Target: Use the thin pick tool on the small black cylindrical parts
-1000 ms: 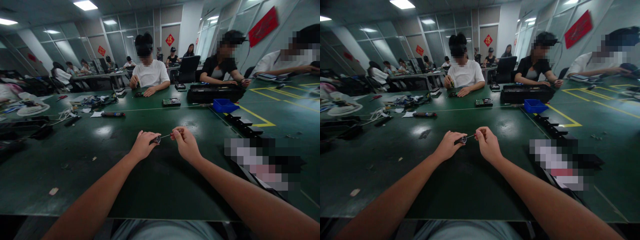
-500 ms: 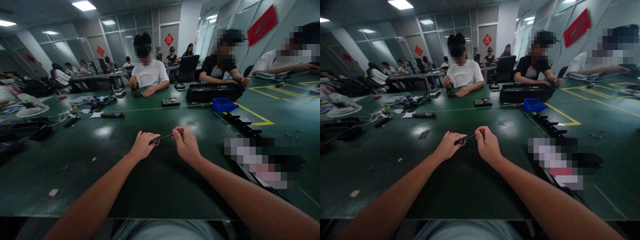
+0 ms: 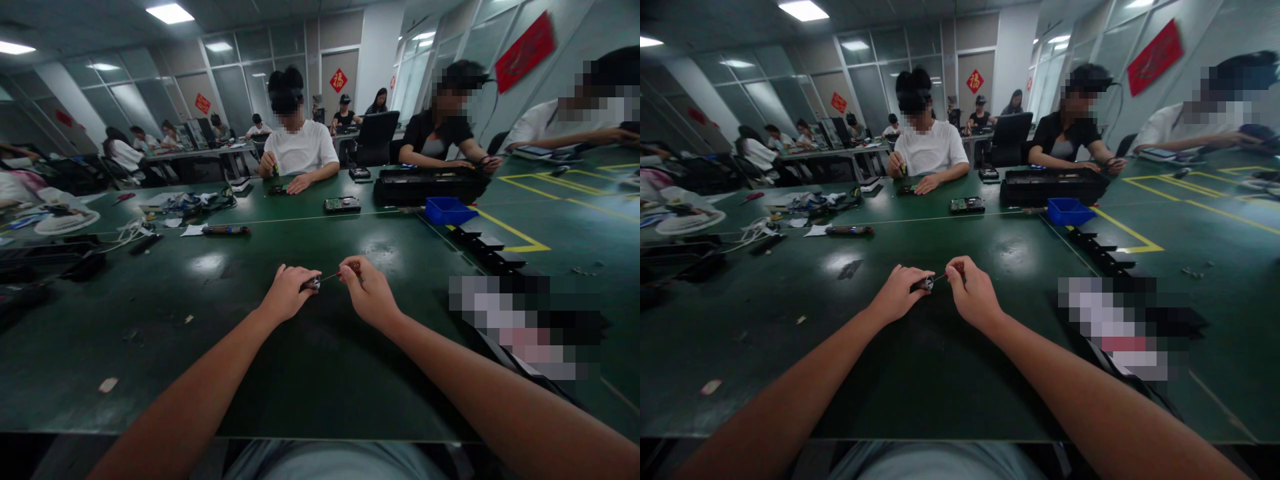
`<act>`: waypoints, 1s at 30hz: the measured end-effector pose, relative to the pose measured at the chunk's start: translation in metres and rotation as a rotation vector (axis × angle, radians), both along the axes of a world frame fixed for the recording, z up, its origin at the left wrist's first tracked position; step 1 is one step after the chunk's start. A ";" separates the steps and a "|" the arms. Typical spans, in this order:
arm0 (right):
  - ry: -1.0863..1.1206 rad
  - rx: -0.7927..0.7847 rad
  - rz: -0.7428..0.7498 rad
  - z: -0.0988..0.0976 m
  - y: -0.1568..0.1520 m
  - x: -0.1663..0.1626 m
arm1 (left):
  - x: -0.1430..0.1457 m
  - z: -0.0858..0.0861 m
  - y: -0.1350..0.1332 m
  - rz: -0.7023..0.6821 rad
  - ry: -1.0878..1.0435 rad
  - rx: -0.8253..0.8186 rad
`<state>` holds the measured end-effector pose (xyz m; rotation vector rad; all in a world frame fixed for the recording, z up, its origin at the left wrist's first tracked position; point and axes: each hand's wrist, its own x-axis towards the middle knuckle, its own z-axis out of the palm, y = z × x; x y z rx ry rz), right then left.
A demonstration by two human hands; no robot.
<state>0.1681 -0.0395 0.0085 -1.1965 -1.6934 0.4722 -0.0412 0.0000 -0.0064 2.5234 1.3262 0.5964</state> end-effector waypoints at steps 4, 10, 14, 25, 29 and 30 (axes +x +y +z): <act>-0.061 0.002 -0.002 0.001 0.002 0.001 | -0.001 -0.001 0.000 -0.009 0.026 -0.006; -0.097 0.007 -0.061 0.001 0.003 0.003 | -0.002 -0.001 0.002 0.004 -0.005 -0.006; -0.074 0.012 -0.084 0.001 0.004 0.003 | 0.000 0.002 0.001 0.060 -0.159 -0.052; -0.019 0.027 -0.106 -0.002 0.006 0.005 | 0.003 0.006 -0.004 0.165 -0.352 -0.123; -0.011 0.028 -0.128 -0.002 0.007 0.006 | 0.008 0.011 -0.008 0.162 -0.225 -0.140; -0.010 0.025 -0.130 -0.002 0.007 0.006 | 0.008 0.011 -0.008 0.150 -0.199 -0.127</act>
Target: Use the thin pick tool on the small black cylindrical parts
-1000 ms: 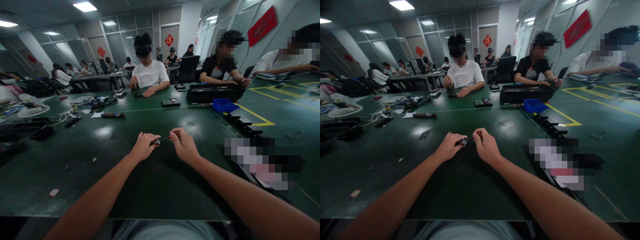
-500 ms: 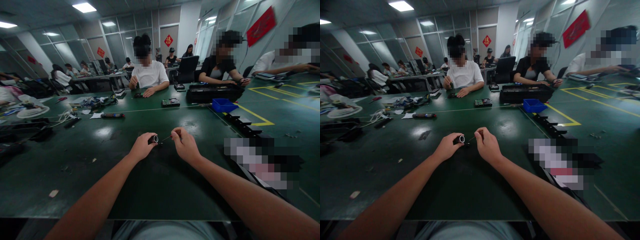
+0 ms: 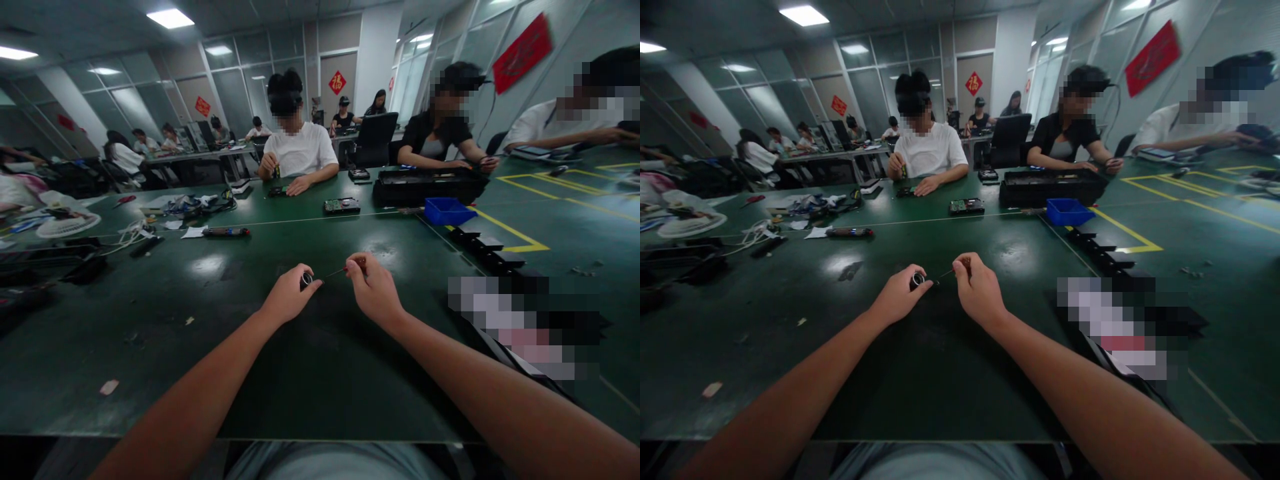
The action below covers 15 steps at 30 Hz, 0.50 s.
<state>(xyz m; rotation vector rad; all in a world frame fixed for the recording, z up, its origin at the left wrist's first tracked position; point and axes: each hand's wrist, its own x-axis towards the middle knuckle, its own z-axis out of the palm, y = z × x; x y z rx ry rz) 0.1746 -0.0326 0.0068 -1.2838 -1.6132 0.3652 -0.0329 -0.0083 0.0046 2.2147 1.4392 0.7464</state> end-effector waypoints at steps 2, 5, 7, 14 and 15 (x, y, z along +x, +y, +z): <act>0.003 -0.001 -0.004 0.001 0.000 0.001 | 0.001 0.000 0.002 -0.029 0.049 0.043; 0.013 0.012 -0.009 0.002 0.000 0.002 | 0.001 -0.001 0.007 -0.078 0.156 0.090; 0.014 0.020 -0.012 0.003 -0.001 0.002 | 0.002 0.000 0.011 -0.100 0.233 0.106; 0.016 0.024 -0.010 0.003 0.000 0.003 | 0.012 0.003 0.025 -0.164 0.446 0.052; 0.014 0.024 -0.013 0.003 0.001 0.003 | 0.014 0.003 0.027 -0.178 0.465 0.049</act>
